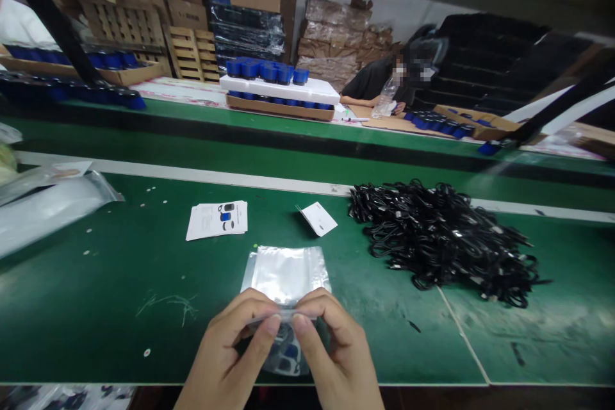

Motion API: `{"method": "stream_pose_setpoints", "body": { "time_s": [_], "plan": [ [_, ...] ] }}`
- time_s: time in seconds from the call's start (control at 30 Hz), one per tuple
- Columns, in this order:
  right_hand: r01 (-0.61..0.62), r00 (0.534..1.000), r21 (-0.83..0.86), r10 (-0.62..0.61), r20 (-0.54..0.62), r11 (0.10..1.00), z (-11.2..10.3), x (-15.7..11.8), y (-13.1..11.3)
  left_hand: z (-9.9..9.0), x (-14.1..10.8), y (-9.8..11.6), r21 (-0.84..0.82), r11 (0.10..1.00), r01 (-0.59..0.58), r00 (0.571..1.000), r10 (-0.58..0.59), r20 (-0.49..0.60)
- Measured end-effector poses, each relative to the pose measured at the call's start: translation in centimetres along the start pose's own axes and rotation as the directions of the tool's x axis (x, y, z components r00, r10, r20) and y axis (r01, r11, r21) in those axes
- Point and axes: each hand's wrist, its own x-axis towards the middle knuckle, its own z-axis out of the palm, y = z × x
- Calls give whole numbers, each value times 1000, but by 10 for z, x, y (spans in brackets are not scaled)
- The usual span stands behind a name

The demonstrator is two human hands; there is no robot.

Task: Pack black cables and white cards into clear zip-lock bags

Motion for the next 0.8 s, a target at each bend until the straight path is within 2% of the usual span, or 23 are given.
{"method": "stream_pose_setpoints", "body": {
  "time_s": [0.1, 0.3, 0.43, 0.53, 0.6, 0.7, 0.8],
  "plan": [
    [11, 1000, 7, -11, -7, 1000, 2, -1, -1, -1, 1, 4, 30, 1000, 3, 1000, -3, 2],
    [85, 993, -50, -88, -76, 995, 6, -3, -4, 1, -2, 6, 84, 995, -58, 996, 64, -67],
    [124, 990, -136, -132, -50, 983, 4, -5, -2, 8, -4, 6, 39, 999, -38, 990, 43, -135],
    [147, 986, -192, -160, -53, 970, 1, -4, -1, 4, -3, 4, 52, 998, -33, 991, 39, -127],
    [138, 990, -149, -141, -12, 979, -2, -4, 0, -2, -1, 1, 42, 999, 3, 996, 1, -86],
    [82, 991, -53, -75, 111, 995, -3, -3, 0, -12, -1, -7, -9, 992, 122, 992, -122, 2],
    [129, 966, -57, -112, 232, 990, -1, -2, -4, -22, -7, -15, -36, 976, 213, 977, -213, -5]
  ]
}}
